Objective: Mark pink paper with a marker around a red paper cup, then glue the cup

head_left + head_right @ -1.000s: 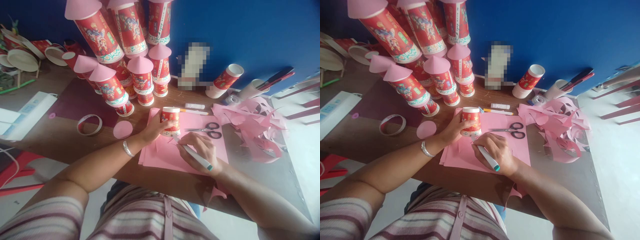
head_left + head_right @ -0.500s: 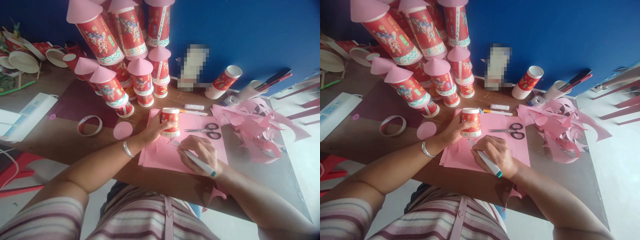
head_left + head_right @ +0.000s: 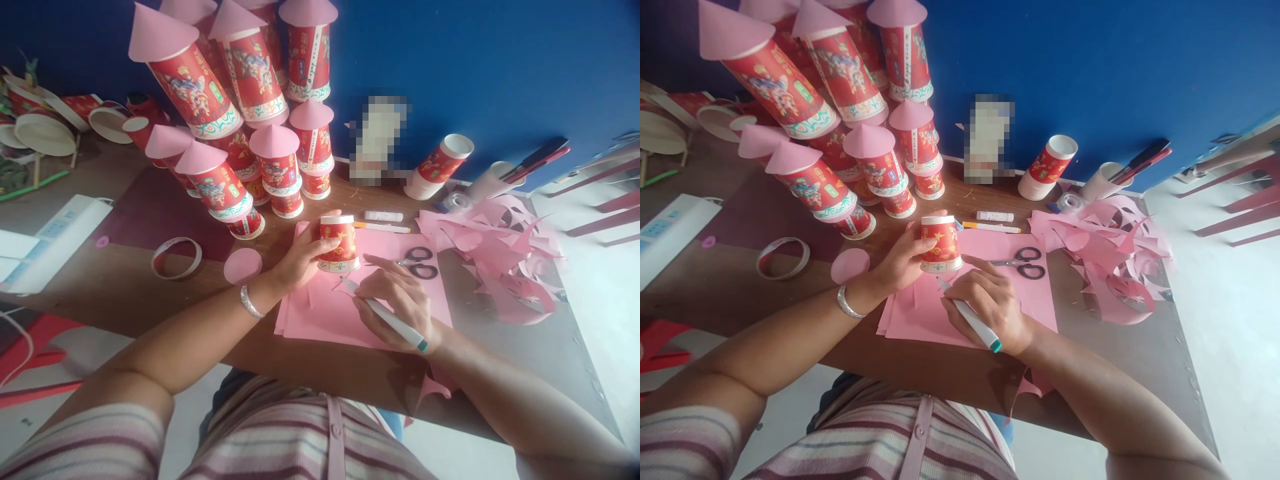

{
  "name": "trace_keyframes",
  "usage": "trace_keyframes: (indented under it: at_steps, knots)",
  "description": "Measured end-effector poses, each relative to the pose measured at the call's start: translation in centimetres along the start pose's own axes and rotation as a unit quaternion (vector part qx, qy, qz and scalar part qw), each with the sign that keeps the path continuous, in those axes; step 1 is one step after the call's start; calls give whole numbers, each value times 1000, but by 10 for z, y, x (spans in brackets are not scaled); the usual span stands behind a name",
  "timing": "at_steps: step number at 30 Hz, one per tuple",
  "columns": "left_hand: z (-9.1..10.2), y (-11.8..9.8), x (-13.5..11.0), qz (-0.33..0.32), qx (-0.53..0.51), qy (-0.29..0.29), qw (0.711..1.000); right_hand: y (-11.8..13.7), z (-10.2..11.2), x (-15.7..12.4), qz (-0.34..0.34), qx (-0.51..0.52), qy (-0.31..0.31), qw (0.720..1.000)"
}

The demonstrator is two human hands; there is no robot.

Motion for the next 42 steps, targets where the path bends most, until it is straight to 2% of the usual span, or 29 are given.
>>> trace_keyframes:
  at_steps: [4, 11, 23, 29, 42]
  knots:
    - [1, 7, -2, 52, -22, -2, 998, -1, -4, -1, -11, 30, 13, 999]
    - [-3, 7, -2, 69, 46, -24, 996, -1, -6, -4, 4, 33, 14, 999]
    - [-5, 3, -2, 47, 28, -4, 998, -3, -1, -3, -26, -17, 11, 999]
    - [-12, -5, -2, 31, 27, 18, 999, -2, 0, -1, -10, -13, 9, 1000]
    - [-9, -1, 0, 15, 21, 38, 999, -2, -2, -1, -24, -9, 30, 999]
Point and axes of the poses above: each hand's wrist, its own x-axis towards the middle knuckle, its own z-axis out of the back of the hand, y = z × x, the point moved 4 cm from there along x, towards the middle knuckle, and after that the axes turned 6 degrees about -x, right-handed, at the moved point
